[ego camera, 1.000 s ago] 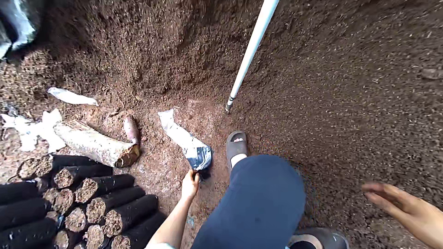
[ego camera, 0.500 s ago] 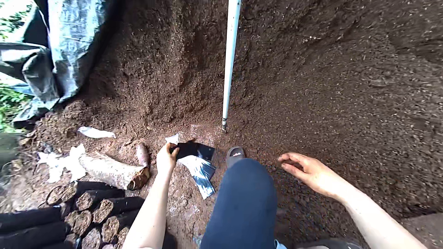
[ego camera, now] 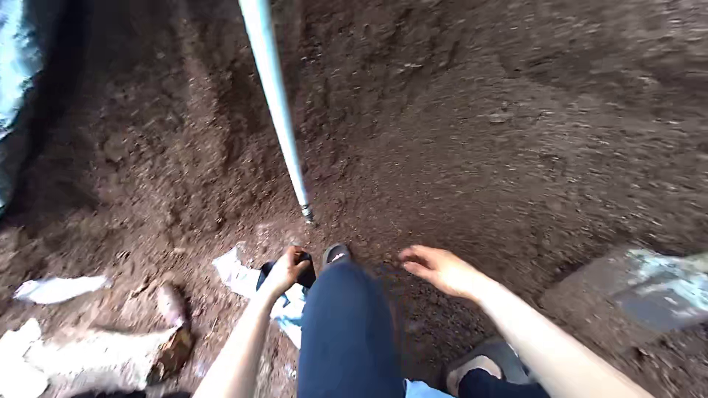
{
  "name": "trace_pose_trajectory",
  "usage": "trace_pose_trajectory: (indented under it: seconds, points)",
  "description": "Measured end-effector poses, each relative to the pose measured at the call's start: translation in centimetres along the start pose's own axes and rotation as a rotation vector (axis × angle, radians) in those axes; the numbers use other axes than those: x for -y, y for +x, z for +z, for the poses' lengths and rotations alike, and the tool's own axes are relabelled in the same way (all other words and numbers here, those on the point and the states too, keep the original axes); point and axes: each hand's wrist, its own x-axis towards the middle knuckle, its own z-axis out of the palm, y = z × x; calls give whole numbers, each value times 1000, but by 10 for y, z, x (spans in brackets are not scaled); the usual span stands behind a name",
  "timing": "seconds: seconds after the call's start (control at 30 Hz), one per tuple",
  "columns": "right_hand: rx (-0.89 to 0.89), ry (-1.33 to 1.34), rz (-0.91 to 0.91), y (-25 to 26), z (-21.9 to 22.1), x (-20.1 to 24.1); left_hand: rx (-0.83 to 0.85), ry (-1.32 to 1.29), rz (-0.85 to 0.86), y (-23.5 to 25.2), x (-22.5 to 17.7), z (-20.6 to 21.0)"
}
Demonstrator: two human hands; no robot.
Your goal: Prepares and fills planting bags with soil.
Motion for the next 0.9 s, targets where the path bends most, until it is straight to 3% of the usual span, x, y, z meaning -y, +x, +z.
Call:
trace_pose_trajectory:
  seconds: [0.1,0.2,0.3,0.37,0.5,0.6,0.67,0.77,0.9]
  points:
    - [-106,128,-115,41,11,39,77,23,273,-8,-103,-20]
    - [-210,354,-217,63,6,60,45,32,448,-20,-182,-24]
    - [-340,459,-230,48,-9,61,7,237,481,-31,-232,-25]
    - [-402,485,-234,30,-21,54,106,359,451,-39,-255,-20]
    - [-468,462,-183,1,-33,27,182,369,466,-39,-274,6]
    - [-713,429,-47,-26,-38,21,174,230,467,-35,-289,33]
    - [-787,593,-6,-38,-39,26,175,84,448,-21,-287,59]
    - [-606,1086,-43,-40,-35,36,197,-239,414,-12,-279,104]
    - [-605,1201,68,-21,-21,12,258,-573,242,-10,-265,143]
